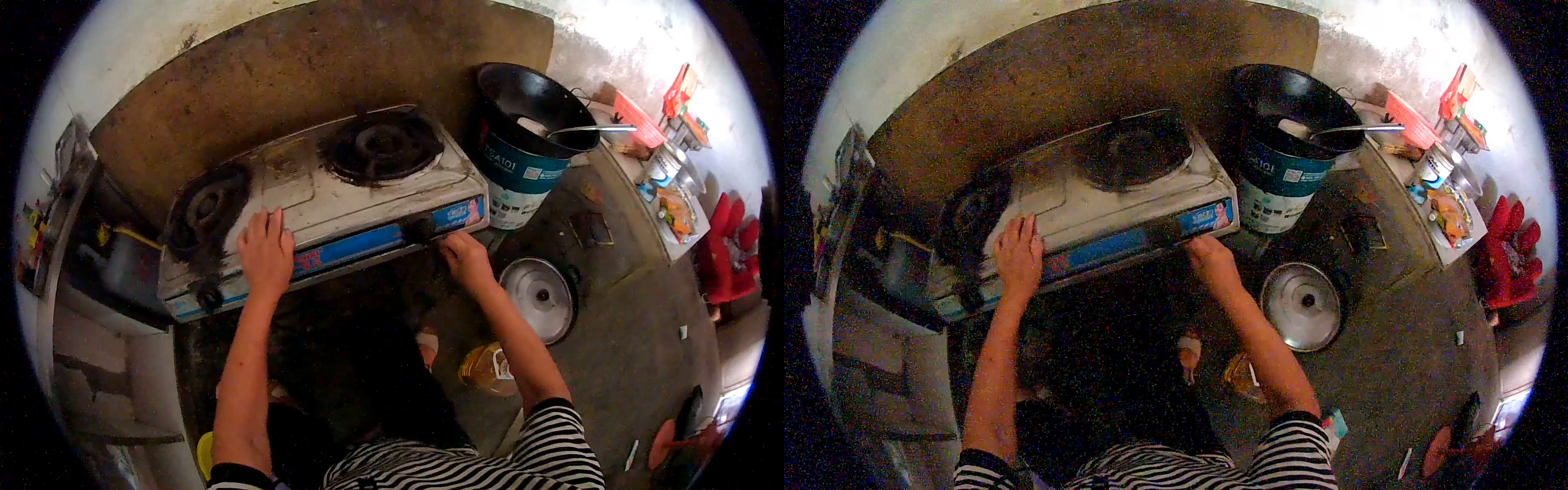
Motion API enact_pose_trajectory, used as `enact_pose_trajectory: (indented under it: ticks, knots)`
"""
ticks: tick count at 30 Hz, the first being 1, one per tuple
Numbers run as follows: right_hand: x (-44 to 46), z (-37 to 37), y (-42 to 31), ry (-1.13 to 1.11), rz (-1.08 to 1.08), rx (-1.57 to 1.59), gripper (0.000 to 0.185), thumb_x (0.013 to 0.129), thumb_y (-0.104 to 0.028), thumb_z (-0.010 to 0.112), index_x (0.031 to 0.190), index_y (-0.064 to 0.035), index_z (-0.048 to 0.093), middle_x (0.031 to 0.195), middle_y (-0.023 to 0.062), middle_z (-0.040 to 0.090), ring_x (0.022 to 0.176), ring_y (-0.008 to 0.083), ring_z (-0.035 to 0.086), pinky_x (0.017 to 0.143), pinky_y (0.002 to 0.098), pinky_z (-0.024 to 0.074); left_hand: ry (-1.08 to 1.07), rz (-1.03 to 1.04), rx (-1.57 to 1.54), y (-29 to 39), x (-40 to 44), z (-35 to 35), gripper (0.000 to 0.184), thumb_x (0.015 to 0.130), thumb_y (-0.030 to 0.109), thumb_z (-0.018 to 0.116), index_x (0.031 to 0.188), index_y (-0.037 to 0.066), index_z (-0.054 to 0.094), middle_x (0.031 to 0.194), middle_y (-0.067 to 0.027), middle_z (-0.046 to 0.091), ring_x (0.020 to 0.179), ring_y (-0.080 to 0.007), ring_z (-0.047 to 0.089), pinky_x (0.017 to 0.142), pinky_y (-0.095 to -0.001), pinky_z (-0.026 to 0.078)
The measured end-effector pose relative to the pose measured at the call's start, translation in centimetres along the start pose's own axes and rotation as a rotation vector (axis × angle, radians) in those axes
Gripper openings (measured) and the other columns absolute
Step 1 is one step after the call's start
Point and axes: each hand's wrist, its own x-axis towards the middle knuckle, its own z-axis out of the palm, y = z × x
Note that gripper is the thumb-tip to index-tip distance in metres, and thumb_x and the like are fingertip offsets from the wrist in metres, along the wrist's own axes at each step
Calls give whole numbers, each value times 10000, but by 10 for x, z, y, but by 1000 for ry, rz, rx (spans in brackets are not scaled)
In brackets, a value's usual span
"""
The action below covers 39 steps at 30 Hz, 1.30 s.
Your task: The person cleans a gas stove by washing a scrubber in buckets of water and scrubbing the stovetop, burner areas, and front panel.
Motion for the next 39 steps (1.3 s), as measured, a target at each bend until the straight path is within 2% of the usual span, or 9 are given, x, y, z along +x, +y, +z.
enact_pose_trajectory:
  ticks: [2,5,9,15,21,27,30,36,39]
  knots:
    - [-2,-6,-3,116,94,92,127,776,-9,620,899,-29,589,860,151,607,800,344,594,704,375,482,-13,4,2,-1,-1,0,395,880,220,499,1248,79,507,1281,-159,484,1222,-312,412,1015,-452,279]
    - [28,-12,-24,275,42,159,127,767,-9,627,886,-26,586,865,151,610,804,340,595,701,376,482,-19,10,13,0,1,0,397,882,217,494,1254,77,499,1283,-158,481,1224,-312,408,1015,-455,279]
    - [32,13,-19,217,9,149,93,778,-16,618,861,-20,576,842,154,592,786,351,578,678,397,472,-54,-7,40,2,3,0,399,885,215,494,1260,77,494,1285,-157,480,1222,-312,409,1016,-450,280]
    - [-4,13,-8,116,-15,68,114,763,29,624,864,-4,584,824,137,590,772,325,582,696,339,472,-49,-17,17,3,0,0,397,886,210,499,1260,79,495,1290,-156,473,1231,-310,398,1018,-445,278]
    - [24,3,-31,339,26,170,153,763,11,596,908,-39,597,855,148,589,787,338,581,680,389,479,-83,-15,32,2,3,-3,396,892,208,492,1269,84,490,1292,-156,473,1230,-311,400,1022,-439,270]
    - [24,14,-20,261,9,56,148,764,20,627,904,-28,618,850,144,605,784,330,592,673,364,476,-62,13,31,1,1,-1,396,898,222,479,1271,89,490,1299,-155,473,1228,-307,406,1017,-440,272]
    - [0,11,-6,104,17,-44,136,771,26,615,896,-29,619,839,144,600,777,331,590,666,363,476,-59,11,47,2,2,-2,395,900,225,475,1271,90,491,1299,-151,475,1226,-302,408,1012,-443,276]
    - [24,-8,-26,354,45,139,129,764,32,606,885,-13,609,834,147,591,764,334,583,662,357,474,-66,10,67,2,0,-1,395,899,221,476,1271,90,490,1289,-141,482,1216,-302,415,1004,-442,286]
    - [29,17,-19,309,-42,95,137,765,30,609,896,-11,605,838,148,593,764,329,582,664,357,473,-93,4,55,3,2,-5,391,899,221,477,1265,88,494,1282,-141,486,1212,-300,419,1000,-440,292]
